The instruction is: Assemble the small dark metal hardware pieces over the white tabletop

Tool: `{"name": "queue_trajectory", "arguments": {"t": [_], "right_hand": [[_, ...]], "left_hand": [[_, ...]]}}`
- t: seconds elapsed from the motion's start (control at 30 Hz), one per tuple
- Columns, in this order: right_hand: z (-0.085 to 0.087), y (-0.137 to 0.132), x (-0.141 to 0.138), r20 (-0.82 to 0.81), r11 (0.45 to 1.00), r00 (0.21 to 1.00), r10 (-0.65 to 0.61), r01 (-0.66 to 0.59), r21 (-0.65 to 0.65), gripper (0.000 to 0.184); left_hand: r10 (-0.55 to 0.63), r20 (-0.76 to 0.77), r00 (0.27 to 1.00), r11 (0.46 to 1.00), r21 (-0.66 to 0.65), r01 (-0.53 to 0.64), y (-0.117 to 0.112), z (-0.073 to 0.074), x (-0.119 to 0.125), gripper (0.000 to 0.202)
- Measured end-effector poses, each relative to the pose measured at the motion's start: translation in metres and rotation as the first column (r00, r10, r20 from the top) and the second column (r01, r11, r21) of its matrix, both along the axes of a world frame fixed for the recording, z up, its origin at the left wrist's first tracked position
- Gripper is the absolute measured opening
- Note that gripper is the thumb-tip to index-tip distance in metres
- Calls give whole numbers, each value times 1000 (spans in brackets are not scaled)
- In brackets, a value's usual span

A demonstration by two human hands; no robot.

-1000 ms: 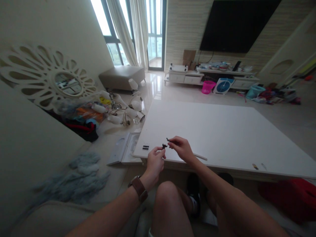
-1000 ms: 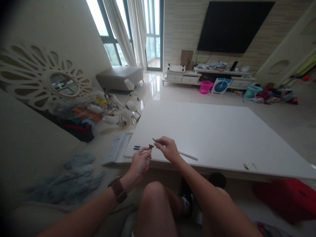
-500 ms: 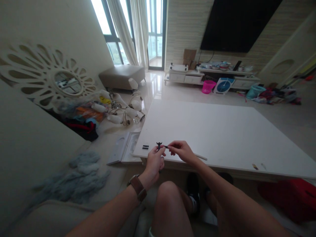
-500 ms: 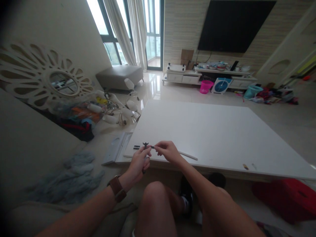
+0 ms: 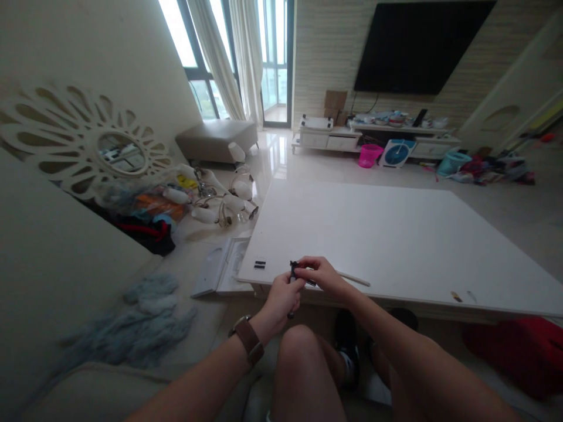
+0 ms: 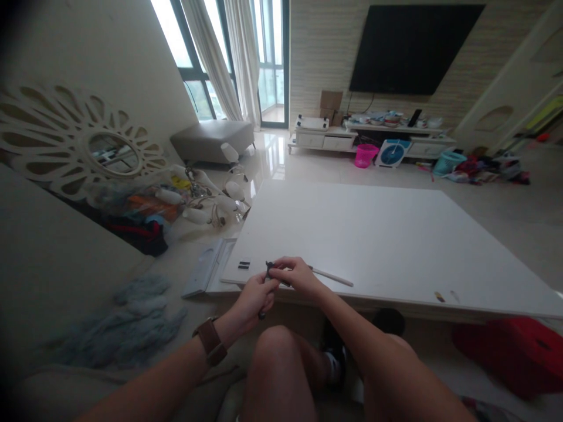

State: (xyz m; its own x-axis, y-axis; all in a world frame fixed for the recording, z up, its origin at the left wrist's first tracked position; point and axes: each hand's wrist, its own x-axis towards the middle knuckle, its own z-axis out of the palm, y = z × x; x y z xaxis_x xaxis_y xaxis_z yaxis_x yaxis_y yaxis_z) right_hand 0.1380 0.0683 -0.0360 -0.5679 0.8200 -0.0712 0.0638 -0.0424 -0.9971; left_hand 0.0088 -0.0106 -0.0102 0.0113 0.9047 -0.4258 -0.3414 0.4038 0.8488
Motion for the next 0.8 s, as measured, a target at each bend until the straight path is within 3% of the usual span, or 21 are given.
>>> {"name": "queue_trajectory", "arguments": {"t": [0.13,0.23,0.37,0.43,0.57,0.67,0.8], "right_hand": [[-1,-3,-9,-71,996,996,-61,56,-68,20],[1,11,-6,-179,971,959,-222,199,-135,24],[-4,55,25,-192,819,800,-569,530,-220,30],[-13,79,47,-110,712,707,-698,670,-212,26],[-44,106,80,34,606,628,-777,762,-229,23],[-68,113,90,121,558,585,-802,806,-197,24],[-92,119,92,200,535,546,-814,838,-111,20]], "left_hand": [[-96,6,995,994,-47,96,-3,-1,1,22],[-166,-28,986,983,-89,163,-4,-1,0,19],[-278,-103,955,958,-110,266,-5,-1,0,16],[-282,-119,952,957,-107,270,-5,-1,1,16],[-266,-103,958,961,-109,255,-5,-3,1,15],[-272,-75,959,958,-115,263,-5,-3,1,14],[-275,-6,961,955,-115,272,-6,-2,1,15]]}}
